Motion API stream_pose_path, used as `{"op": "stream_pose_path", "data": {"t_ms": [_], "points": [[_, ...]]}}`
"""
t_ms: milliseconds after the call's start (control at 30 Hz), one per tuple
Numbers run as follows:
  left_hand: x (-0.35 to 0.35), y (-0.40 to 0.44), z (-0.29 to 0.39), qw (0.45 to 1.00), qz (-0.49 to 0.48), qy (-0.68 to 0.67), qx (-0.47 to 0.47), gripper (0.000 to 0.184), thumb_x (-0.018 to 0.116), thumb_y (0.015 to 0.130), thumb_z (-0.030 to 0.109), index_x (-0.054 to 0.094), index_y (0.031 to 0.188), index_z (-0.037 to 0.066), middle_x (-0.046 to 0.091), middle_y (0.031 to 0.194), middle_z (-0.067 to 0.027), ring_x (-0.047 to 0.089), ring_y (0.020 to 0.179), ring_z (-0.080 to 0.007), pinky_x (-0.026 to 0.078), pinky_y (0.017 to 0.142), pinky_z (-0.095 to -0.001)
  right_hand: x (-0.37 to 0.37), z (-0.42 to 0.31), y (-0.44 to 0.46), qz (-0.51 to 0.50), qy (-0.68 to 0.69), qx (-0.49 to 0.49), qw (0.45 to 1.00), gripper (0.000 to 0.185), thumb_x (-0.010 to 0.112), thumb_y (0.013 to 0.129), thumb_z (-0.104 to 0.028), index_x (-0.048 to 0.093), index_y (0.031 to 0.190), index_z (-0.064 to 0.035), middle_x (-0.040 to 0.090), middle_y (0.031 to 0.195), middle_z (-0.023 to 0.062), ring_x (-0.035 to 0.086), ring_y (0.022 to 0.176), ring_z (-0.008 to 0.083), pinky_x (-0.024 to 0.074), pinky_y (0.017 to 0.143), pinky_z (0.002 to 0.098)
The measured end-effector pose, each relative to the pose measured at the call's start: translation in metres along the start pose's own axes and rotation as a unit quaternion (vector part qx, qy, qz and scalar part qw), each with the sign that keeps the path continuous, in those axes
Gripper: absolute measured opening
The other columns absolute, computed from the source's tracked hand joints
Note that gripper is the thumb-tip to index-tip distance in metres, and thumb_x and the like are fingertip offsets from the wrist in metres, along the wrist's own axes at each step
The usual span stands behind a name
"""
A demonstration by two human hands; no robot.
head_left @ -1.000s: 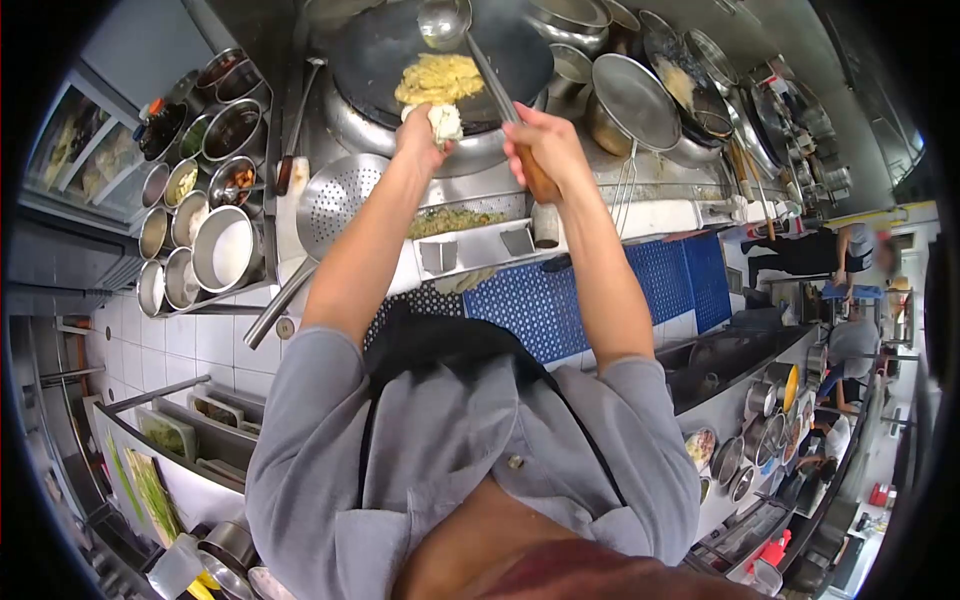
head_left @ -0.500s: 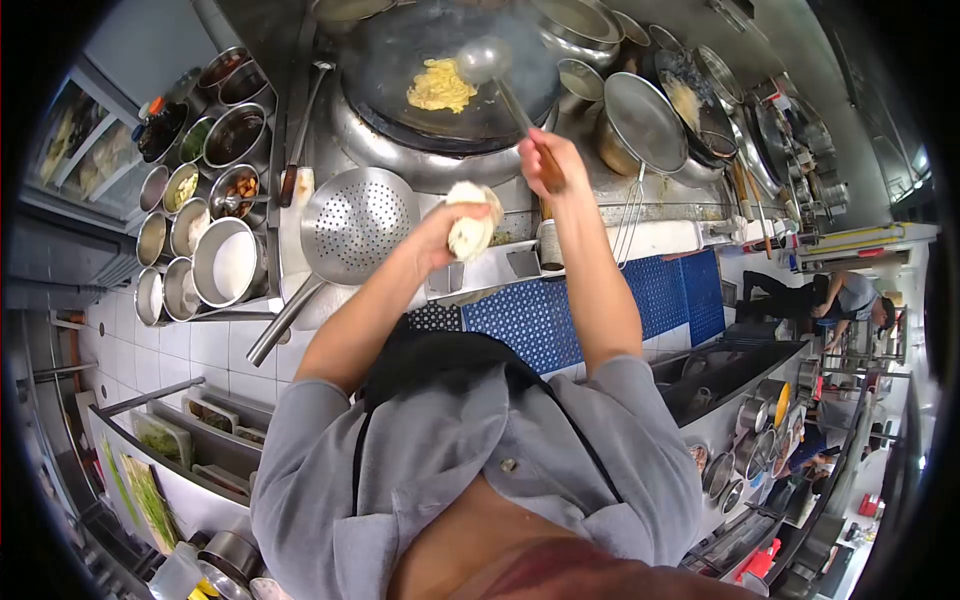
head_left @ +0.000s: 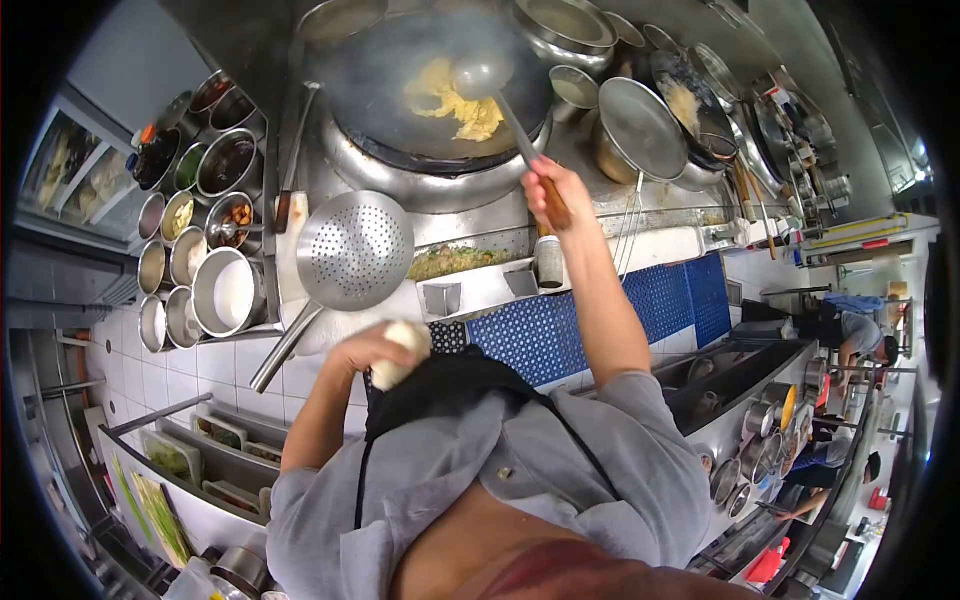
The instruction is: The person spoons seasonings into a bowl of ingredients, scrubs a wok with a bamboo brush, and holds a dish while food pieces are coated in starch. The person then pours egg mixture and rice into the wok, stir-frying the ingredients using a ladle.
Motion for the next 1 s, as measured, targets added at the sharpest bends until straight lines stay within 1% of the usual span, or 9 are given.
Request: {"op": "stream_pose_path", "data": {"t_ms": [133, 233, 333, 433, 533, 600, 667, 767, 1000], "points": [[0.014, 0.087, -0.080, 0.980, 0.015, 0.176, -0.092, 0.045, 0.079, 0.061, 0.028, 0.067, 0.098, 0.003, 0.068, 0.091, -0.0085, 0.063, 0.084, -0.0187, 0.049, 0.077, -0.0319, 0.049, 0.007, 0.045, -0.078, 0.091, 0.059, 0.991, 0.021, 0.058, 0.090, -0.015, 0.042, 0.104, -0.0154, 0.054, 0.067, 0.0005, 0.049, 0.049, 0.0088, 0.0387, 0.038, 0.0233], [0.044, 0.178, -0.105, 0.906, 0.000, 0.422, -0.020, 0.053, 0.077, 0.057, 0.038, 0.067, 0.099, 0.008, 0.068, 0.099, -0.0143, 0.065, 0.092, -0.0298, 0.050, 0.082, -0.0383, 0.053, 0.000, 0.013, 0.006, -0.080, 0.009, 0.997, 0.049, 0.060, 0.088, -0.011, 0.041, 0.134, -0.0050, 0.056, 0.067, 0.0040, 0.050, 0.048, 0.0114, 0.0387, 0.038, 0.0240], [0.081, 0.262, -0.130, 0.831, -0.021, 0.544, 0.116, 0.059, 0.076, 0.059, 0.036, 0.062, 0.106, 0.002, 0.062, 0.110, -0.0196, 0.058, 0.105, -0.0329, 0.047, 0.091, -0.0390, 0.042, -0.001, -0.035, 0.007, -0.164, 0.008, 0.986, 0.057, 0.059, 0.089, -0.011, 0.036, 0.140, -0.0051, 0.057, 0.068, 0.0040, 0.047, 0.041, 0.0102, 0.0369, 0.034, 0.0228], [0.086, 0.306, -0.128, 0.905, -0.066, 0.419, 0.028, 0.059, 0.074, 0.064, 0.028, 0.057, 0.114, 0.001, 0.059, 0.115, -0.0208, 0.055, 0.111, -0.0331, 0.044, 0.095, -0.0389, 0.019, -0.008, -0.070, 0.028, -0.139, -0.003, 0.990, 0.056, 0.058, 0.089, -0.009, 0.036, 0.141, -0.0034, 0.056, 0.066, 0.0057, 0.047, 0.040, 0.0113, 0.0357, 0.032, 0.0238], [0.079, 0.353, -0.167, 0.945, -0.035, 0.314, 0.078, 0.062, 0.071, 0.068, 0.021, 0.050, 0.123, 0.002, 0.058, 0.117, -0.0203, 0.055, 0.111, -0.0314, 0.043, 0.097, -0.0381, -0.006, -0.014, -0.089, 0.057, -0.113, -0.014, 0.992, 0.054, 0.057, 0.089, -0.008, 0.038, 0.139, -0.0032, 0.057, 0.066, 0.0067, 0.049, 0.040, 0.0126, 0.0378, 0.032, 0.0248], [0.076, 0.363, -0.176, 0.906, 0.007, 0.413, 0.097, 0.056, 0.064, 0.073, 0.013, 0.049, 0.126, 0.004, 0.061, 0.113, -0.0166, 0.058, 0.106, -0.0271, 0.044, 0.094, -0.0375, -0.021, -0.013, -0.092, 0.066, -0.099, -0.010, 0.993, 0.055, 0.058, 0.089, -0.007, 0.038, 0.140, -0.0042, 0.058, 0.066, 0.0064, 0.052, 0.040, 0.0135, 0.0408, 0.033, 0.0261], [0.083, 0.375, -0.203, 0.954, -0.032, 0.297, 0.031, 0.040, 0.057, 0.082, 0.020, 0.057, 0.119, 0.007, 0.065, 0.104, -0.0178, 0.061, 0.102, -0.0314, 0.044, 0.094, -0.0405, -0.024, -0.013, -0.087, 0.051, -0.069, -0.004, 0.996, 0.054, 0.058, 0.089, -0.008, 0.038, 0.139, -0.0039, 0.059, 0.067, 0.0066, 0.052, 0.040, 0.0138, 0.0411, 0.033, 0.0258], [0.084, 0.311, -0.105, 0.871, 0.126, 0.475, 0.031, 0.035, 0.047, 0.090, 0.033, 0.063, 0.110, 0.009, 0.067, 0.097, -0.0200, 0.064, 0.095, -0.0362, 0.046, 0.089, -0.0442, -0.023, -0.016, -0.066, 0.044, -0.060, -0.010, 0.997, 0.055, 0.058, 0.089, -0.009, 0.037, 0.140, -0.0037, 0.058, 0.067, 0.0065, 0.052, 0.040, 0.0140, 0.0409, 0.033, 0.0261], [0.081, 0.333, -0.143, 0.908, 0.101, 0.406, -0.018, 0.043, 0.047, 0.087, 0.044, 0.064, 0.106, 0.008, 0.068, 0.093, -0.0189, 0.065, 0.088, -0.0341, 0.051, 0.077, -0.0461, -0.015, -0.002, -0.053, 0.009, -0.055, 0.038, 0.998, 0.050, 0.056, 0.091, -0.009, 0.041, 0.139, -0.0056, 0.056, 0.067, 0.0062, 0.049, 0.041, 0.0118, 0.0395, 0.035, 0.0243]]}}
Point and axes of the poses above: each hand's wrist, its own y-axis towards the middle knuckle, its own x-axis out of the palm, z = x × y, the point moved 10 cm from there along y, towards the middle knuckle
